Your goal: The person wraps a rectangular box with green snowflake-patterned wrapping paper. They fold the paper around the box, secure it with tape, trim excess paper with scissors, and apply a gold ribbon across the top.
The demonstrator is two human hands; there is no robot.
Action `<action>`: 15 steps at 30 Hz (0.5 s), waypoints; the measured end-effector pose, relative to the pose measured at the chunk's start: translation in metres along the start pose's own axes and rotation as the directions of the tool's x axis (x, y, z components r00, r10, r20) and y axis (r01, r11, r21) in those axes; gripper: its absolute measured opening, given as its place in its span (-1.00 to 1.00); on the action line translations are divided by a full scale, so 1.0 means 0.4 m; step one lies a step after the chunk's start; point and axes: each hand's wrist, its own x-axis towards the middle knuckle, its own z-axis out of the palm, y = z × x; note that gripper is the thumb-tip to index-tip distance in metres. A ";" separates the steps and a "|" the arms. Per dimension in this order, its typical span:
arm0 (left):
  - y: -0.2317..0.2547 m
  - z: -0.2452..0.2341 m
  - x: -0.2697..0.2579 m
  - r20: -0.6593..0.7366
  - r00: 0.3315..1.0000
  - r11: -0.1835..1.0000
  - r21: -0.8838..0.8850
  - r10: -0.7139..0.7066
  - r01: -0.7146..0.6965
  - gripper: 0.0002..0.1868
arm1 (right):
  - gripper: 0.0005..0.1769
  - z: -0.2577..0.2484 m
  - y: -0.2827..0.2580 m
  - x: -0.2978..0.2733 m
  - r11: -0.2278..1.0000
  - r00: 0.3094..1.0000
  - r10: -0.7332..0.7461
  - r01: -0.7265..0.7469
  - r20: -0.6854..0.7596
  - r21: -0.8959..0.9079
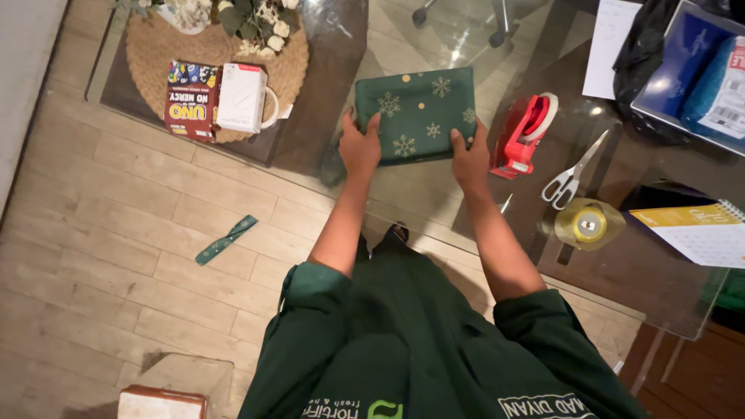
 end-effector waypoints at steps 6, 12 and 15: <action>-0.167 0.048 0.067 0.029 0.966 0.779 -0.598 0.256 -0.188 -0.18 | -0.44 0.003 0.081 0.035 0.990 0.991 -0.131 0.131 -0.006 0.051; -0.236 0.042 0.007 0.065 0.924 0.824 -0.480 0.376 -0.302 -0.16 | -0.33 0.007 0.115 0.064 0.955 0.978 -0.207 0.211 -0.040 0.207; -0.201 -0.006 -0.018 0.104 0.938 0.897 -0.342 0.331 -0.279 -0.12 | -0.16 0.003 0.086 0.063 0.976 0.994 -0.094 0.102 -0.052 0.192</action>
